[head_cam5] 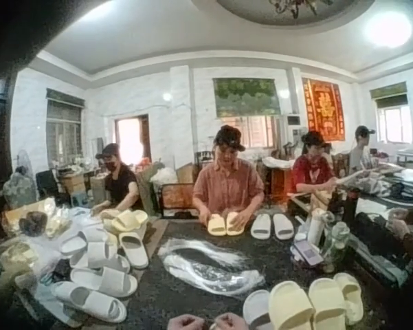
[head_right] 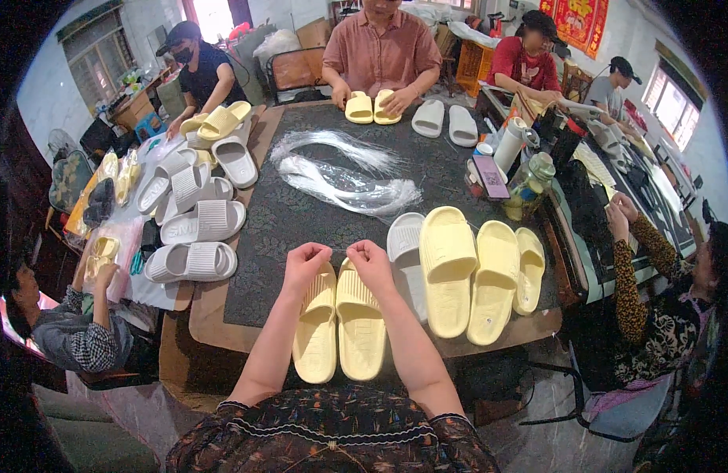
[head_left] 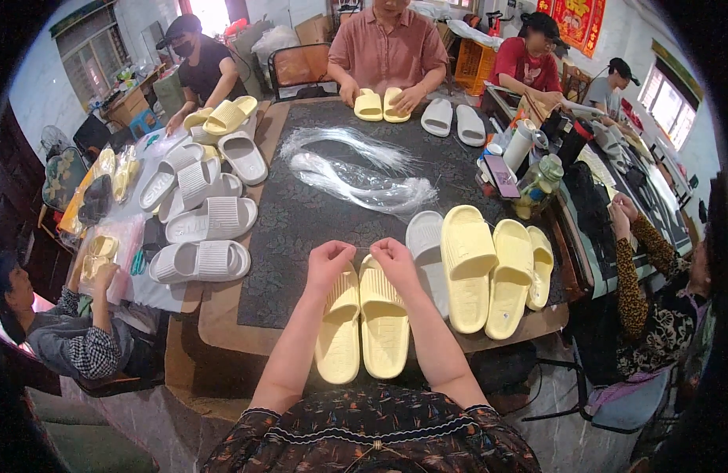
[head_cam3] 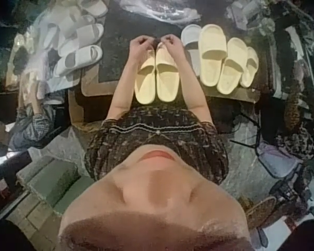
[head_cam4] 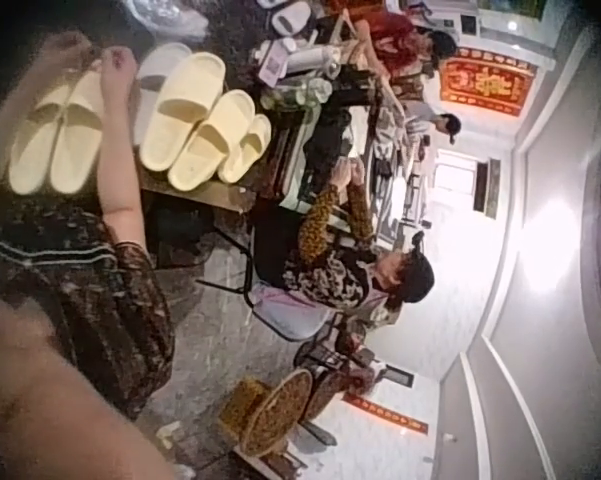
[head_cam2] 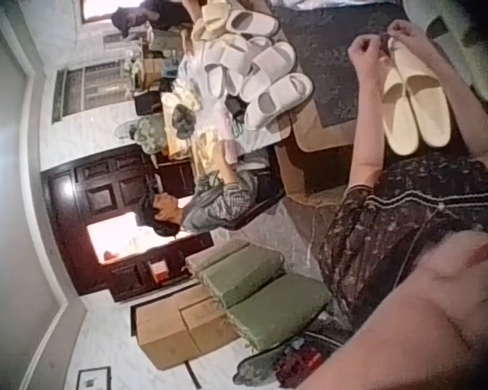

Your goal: Inspecting and trimming loose material from various pairs of rubber slippers at a manufacturing finishing station.

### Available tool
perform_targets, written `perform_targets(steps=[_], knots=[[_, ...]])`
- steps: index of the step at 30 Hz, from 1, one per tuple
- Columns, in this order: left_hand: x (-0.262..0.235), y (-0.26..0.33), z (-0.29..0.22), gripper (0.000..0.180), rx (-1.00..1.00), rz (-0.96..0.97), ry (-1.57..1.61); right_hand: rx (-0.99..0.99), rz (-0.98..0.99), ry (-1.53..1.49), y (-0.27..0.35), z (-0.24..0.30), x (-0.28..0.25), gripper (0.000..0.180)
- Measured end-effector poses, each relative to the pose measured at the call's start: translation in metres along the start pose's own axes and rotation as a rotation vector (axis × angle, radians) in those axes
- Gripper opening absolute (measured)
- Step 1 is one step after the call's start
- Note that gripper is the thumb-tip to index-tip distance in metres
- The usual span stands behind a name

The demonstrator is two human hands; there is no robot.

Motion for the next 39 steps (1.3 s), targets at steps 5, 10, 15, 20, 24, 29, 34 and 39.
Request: perform_targets(steps=[5, 10, 15, 20, 24, 29, 34, 39], knots=[[0.007, 0.000, 0.004, 0.015, -0.039, 0.050, 0.022, 0.007, 0.137, -0.063, -0.001, -0.007, 0.001, 0.011], [0.002, 0.001, -0.003, 0.014, -0.038, -0.022, 0.076, 0.061, 0.048, -0.111, 0.000, 0.001, 0.000, 0.011], [0.010, 0.009, -0.015, 0.012, -0.013, 0.019, -0.136, 0.037, 0.143, -0.037, 0.002, 0.007, 0.002, 0.012], [0.002, 0.000, 0.003, 0.013, 0.035, -0.065, 0.025, 0.042, 0.066, -0.087, 0.001, 0.003, 0.001, 0.012], [0.011, 0.006, -0.008, 0.012, 0.000, 0.072, -0.105, -0.012, 0.137, 0.001, 0.000, -0.001, 0.001, 0.013], [0.004, 0.006, -0.008, 0.014, 0.034, -0.035, -0.025, 0.021, 0.088, -0.023, 0.003, 0.006, 0.002, 0.012], [0.008, 0.006, -0.010, 0.012, -0.015, 0.034, -0.065, 0.032, 0.111, -0.011, 0.003, 0.008, 0.001, 0.011], [0.002, 0.003, -0.008, 0.016, -0.020, 0.021, 0.014, 0.045, 0.112, -0.051, 0.000, 0.001, 0.002, 0.011]])
Point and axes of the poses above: each hand's wrist, its own y-axis away from the middle knuckle, its own x-axis out of the palm, z = x × y, the point moved 2 cm from there along -y, towards the middle knuckle, and after that the axes turned 3 degrees about -x, right-handed, at the moved point
